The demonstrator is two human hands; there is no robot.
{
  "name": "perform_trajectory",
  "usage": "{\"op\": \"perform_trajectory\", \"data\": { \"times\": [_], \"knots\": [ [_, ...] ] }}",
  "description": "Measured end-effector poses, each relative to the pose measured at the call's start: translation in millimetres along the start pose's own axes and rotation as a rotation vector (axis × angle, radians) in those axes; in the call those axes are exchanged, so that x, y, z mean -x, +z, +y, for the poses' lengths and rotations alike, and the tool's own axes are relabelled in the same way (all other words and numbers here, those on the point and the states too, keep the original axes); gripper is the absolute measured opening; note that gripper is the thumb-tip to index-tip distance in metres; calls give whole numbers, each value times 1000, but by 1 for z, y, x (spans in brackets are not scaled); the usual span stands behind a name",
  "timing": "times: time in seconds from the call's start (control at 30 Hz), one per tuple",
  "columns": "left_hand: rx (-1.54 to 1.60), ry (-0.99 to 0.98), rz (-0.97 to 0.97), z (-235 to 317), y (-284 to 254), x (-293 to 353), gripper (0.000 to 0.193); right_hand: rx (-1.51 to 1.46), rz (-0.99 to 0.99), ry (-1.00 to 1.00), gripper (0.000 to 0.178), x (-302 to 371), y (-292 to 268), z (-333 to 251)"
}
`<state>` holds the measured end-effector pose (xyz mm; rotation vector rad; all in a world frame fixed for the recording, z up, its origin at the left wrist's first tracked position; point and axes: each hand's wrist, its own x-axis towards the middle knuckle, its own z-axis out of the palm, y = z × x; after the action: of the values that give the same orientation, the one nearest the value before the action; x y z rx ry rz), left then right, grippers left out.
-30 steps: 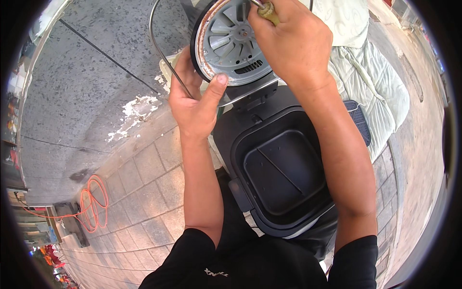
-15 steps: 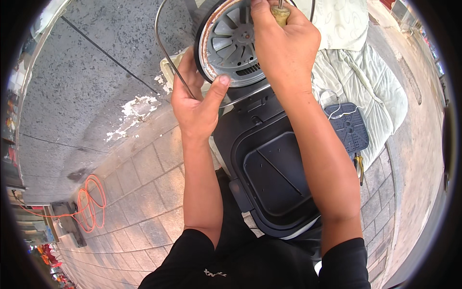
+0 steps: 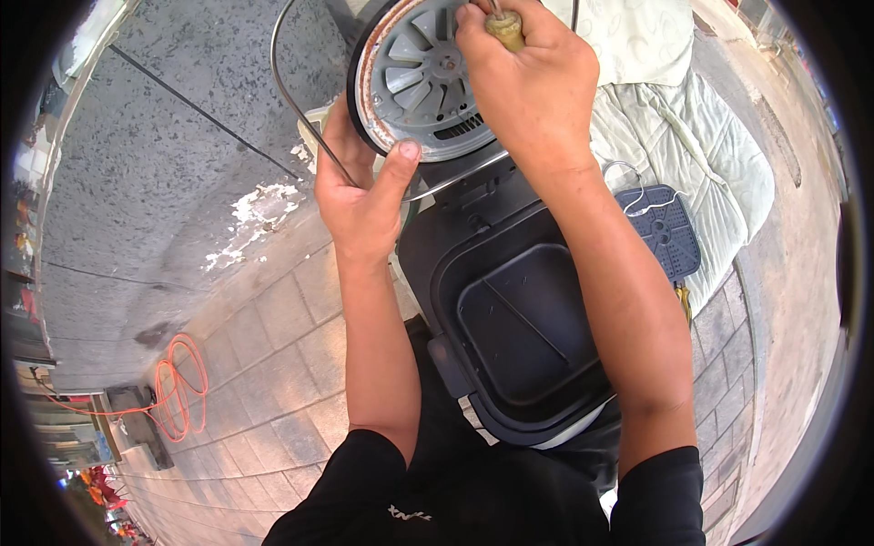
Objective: The person uses a yellow-handled screwdriver to scrape the interior of a circular metal appliance component. They then switch to a blue electric screwdriver to tighten screws on the same component. Finally, they return to using the yellow-handled screwdriver to scrape the interior again.
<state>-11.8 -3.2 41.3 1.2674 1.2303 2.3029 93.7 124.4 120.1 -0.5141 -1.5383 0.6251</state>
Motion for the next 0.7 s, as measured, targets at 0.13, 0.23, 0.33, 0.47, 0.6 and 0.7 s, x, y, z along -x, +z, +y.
{"op": "perform_trajectory", "data": {
  "times": [0.13,0.23,0.33,0.47,0.6,0.7],
  "knots": [
    [31,-5,36,1,1,3,71,-128,-99,199,16,1,-14,-16],
    [56,-24,31,4,1,3,71,-126,-200,410,14,0,-32,-30],
    [70,-25,36,5,1,3,71,106,-414,368,43,15,-60,-21],
    [73,-27,47,7,4,1,71,111,-538,376,44,33,-88,-16],
    [50,-6,46,4,3,1,71,55,-591,443,46,40,-110,-5],
    [30,-11,50,3,3,4,67,179,-626,466,44,40,-125,-2]
  ]
}}
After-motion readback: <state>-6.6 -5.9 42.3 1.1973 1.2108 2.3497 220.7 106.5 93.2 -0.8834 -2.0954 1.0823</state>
